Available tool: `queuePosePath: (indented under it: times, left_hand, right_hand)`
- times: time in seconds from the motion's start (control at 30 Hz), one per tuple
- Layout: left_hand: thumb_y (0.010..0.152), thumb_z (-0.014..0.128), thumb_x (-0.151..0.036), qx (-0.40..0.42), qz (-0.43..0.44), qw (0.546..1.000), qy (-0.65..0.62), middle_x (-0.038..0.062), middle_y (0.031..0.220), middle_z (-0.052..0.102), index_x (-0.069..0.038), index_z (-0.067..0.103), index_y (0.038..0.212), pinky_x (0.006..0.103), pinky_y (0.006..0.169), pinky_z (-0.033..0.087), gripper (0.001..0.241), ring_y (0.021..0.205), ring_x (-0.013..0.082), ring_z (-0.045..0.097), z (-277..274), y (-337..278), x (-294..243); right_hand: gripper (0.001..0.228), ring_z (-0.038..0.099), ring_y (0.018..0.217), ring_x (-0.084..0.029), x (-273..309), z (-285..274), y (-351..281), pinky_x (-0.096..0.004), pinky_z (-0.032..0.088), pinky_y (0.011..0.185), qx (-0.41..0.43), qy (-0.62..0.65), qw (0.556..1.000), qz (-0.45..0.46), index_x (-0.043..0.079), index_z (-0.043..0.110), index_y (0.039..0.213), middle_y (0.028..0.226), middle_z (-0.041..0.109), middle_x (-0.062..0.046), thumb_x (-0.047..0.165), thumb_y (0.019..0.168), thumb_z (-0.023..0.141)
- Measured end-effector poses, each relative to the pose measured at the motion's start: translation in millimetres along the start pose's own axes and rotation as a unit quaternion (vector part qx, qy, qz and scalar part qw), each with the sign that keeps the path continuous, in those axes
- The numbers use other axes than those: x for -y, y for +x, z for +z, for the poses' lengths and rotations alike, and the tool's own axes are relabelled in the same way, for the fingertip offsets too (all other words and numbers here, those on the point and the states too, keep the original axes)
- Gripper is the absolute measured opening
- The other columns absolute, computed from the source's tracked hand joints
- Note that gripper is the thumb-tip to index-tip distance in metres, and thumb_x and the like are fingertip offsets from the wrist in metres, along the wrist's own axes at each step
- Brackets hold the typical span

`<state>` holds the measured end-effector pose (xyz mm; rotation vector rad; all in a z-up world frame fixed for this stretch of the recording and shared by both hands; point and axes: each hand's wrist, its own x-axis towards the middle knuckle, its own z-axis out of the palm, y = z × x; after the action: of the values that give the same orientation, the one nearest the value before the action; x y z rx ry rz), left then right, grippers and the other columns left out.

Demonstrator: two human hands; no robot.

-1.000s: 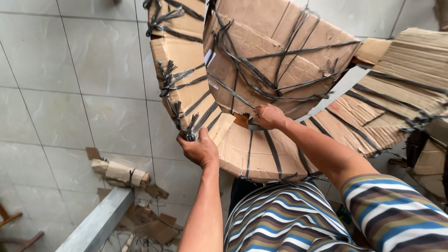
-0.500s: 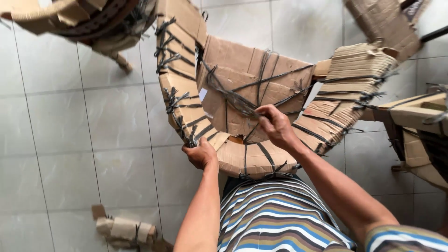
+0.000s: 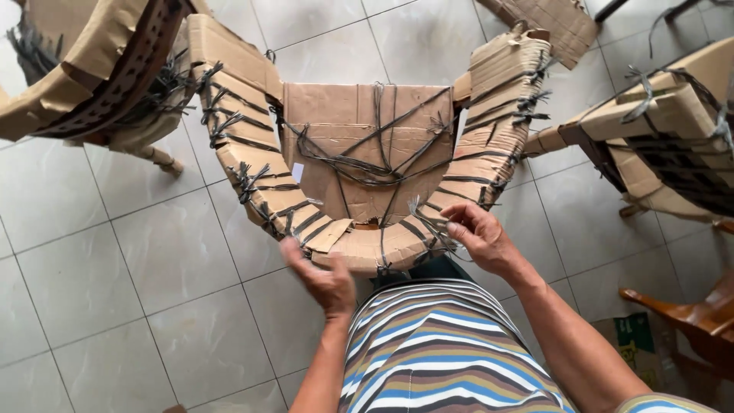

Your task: Wrapping a wooden chair frame with protective cardboard strips and securing them with plastic ties.

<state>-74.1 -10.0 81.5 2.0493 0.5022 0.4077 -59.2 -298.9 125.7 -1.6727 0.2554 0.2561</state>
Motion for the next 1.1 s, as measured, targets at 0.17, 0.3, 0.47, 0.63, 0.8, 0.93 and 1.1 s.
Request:
queuePosePath:
  times: [0.17, 0.3, 0.47, 0.63, 0.8, 0.93, 1.1]
  left_hand:
    - [0.078, 0.076, -0.016, 0.327, 0.221, 0.911, -0.119, 0.019, 0.141, 0.059, -0.006, 0.054, 0.143, 0.0548, 0.124, 0.022, 0.069, 0.14, 0.0411, 0.047, 48.9, -6.6, -71.7]
    - [0.096, 0.069, -0.032, 0.541, 0.085, 0.83, -0.106, 0.003, 0.068, 0.071, -0.023, 0.075, 0.092, 0.035, 0.073, 0.056, 0.012, 0.072, 0.0231, 0.072, 72.4, 0.3, -85.7]
    - [0.102, 0.062, -0.04, 0.578, 0.033, 0.812, -0.075, 0.004, 0.061, 0.064, -0.019, 0.072, 0.085, 0.0354, 0.07, 0.054, 0.029, 0.063, 0.0201, 0.062, 53.5, 21.4, -57.7]
    - [0.107, 0.049, -0.039, 0.629, 0.023, 0.777, -0.008, -0.003, 0.071, 0.051, -0.018, 0.059, 0.08, 0.0275, 0.059, 0.039, 0.036, 0.064, 0.0108, 0.047, 26.2, 51.4, -54.9]
    - [0.103, 0.061, -0.035, 0.572, 0.055, 0.818, -0.023, -0.001, 0.073, 0.052, -0.014, 0.066, 0.079, 0.0276, 0.061, 0.04, 0.032, 0.067, 0.0111, 0.048, 20.8, 63.1, -53.1]
    - [0.103, 0.063, -0.035, 0.571, 0.024, 0.82, -0.013, -0.006, 0.067, 0.046, -0.014, 0.066, 0.082, 0.0263, 0.057, 0.033, 0.03, 0.063, 0.0083, 0.039, 16.3, 71.0, -49.3]
    - [0.102, 0.064, -0.036, 0.546, 0.02, 0.838, -0.009, -0.005, 0.072, 0.051, -0.013, 0.065, 0.082, 0.0252, 0.061, 0.035, 0.03, 0.068, 0.0084, 0.042, 7.5, 87.6, -45.9]
  right_hand:
    - [0.026, 0.067, 0.078, -0.019, 30.6, 15.5, -20.1, -0.034, 0.058, 0.074, 0.038, 0.048, 0.998, -0.025, 0.0, 0.07, 0.121, 0.083, 0.072, -0.015, 0.004, 0.095, 0.067]
    - [0.027, 0.066, 0.071, -0.018, 37.1, -3.2, -25.6, -0.032, 0.057, 0.067, -0.007, 0.051, 0.997, -0.056, 0.001, 0.071, 0.119, 0.079, 0.07, -0.014, 0.0, 0.092, 0.07]
    - [0.028, 0.057, 0.067, -0.01, 9.2, -75.2, -48.7, -0.023, 0.048, 0.062, -0.089, 0.018, 0.995, -0.037, 0.005, 0.068, 0.123, 0.078, 0.066, -0.009, 0.0, 0.096, 0.065]
    - [0.02, 0.056, 0.077, -0.011, -0.2, -112.9, -86.0, -0.021, 0.045, 0.062, -0.15, -0.022, 0.986, 0.062, 0.008, 0.065, 0.121, 0.09, 0.064, -0.005, 0.007, 0.101, 0.062]
    - [0.02, 0.054, 0.075, -0.009, -28.2, -134.1, -109.2, -0.018, 0.046, 0.063, -0.189, 0.009, 0.978, 0.086, 0.007, 0.065, 0.121, 0.085, 0.056, -0.002, 0.006, 0.101, 0.065]
    - [0.021, 0.055, 0.077, -0.006, -37.3, -150.2, -125.5, -0.014, 0.05, 0.069, -0.2, 0.035, 0.974, 0.103, 0.007, 0.065, 0.122, 0.088, 0.059, -0.001, 0.007, 0.101, 0.067]
    - [0.015, 0.036, 0.06, -0.004, -41.7, -166.0, -139.9, -0.018, 0.029, 0.049, -0.242, -0.001, 0.963, 0.116, 0.008, 0.064, 0.12, 0.072, 0.046, 0.005, 0.008, 0.105, 0.064]
